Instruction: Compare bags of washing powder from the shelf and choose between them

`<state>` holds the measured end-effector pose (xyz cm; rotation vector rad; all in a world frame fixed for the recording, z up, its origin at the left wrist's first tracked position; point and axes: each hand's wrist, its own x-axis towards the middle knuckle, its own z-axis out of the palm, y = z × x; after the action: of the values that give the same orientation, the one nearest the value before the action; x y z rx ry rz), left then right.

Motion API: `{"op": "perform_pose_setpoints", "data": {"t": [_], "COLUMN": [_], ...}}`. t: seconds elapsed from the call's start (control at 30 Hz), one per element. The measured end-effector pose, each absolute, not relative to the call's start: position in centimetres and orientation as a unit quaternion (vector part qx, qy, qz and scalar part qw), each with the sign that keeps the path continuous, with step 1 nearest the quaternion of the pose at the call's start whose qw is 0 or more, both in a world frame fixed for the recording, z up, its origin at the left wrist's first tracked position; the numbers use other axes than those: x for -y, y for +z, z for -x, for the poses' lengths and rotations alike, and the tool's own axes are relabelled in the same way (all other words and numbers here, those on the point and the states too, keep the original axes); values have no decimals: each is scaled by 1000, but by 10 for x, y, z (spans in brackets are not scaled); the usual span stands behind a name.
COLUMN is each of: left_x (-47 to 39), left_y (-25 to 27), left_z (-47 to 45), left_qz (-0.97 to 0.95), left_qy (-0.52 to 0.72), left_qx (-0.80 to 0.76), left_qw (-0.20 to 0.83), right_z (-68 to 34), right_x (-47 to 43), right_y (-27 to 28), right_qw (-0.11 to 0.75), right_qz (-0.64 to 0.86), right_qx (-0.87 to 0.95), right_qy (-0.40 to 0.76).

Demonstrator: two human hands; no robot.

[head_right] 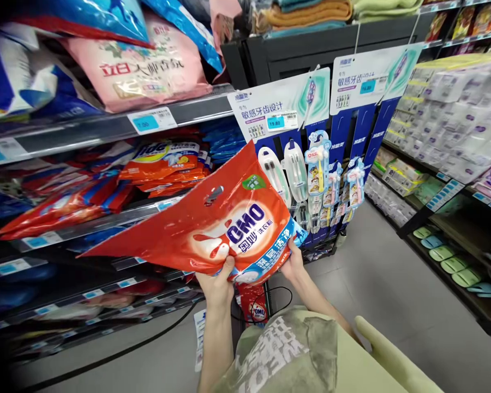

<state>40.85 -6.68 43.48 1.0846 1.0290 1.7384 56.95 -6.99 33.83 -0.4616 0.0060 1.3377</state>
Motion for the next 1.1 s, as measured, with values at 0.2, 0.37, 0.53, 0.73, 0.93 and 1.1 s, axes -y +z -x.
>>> {"op": "perform_pose_setpoints", "data": {"t": [0.2,0.37,0.53,0.73,0.93,1.1], "left_x": [66,76,94,85,83,97], "left_y": [437,442,452,423,412,410], "left_z": [-403,-397,-389,-373,-359,-358], "left_qz": [-333,-305,-316,-324,-464,-462], "left_qy": [724,751,755,714,590,541], "left_qx": [-419,-421,-424,-472,-469,-442], "left_qw": [436,406,388,403,466,546], "right_z": [-574,-578,-573,-548,-523,-524], "right_x": [81,87,82,83,84,82], "right_y": [316,316,325,321,323,326], "right_qw": [739,724,714,688,630,644], "right_qz": [260,273,274,274,243,272], "right_qx": [-8,1,-2,-24,19,11], "right_qy": [622,634,644,672,737,715]}}
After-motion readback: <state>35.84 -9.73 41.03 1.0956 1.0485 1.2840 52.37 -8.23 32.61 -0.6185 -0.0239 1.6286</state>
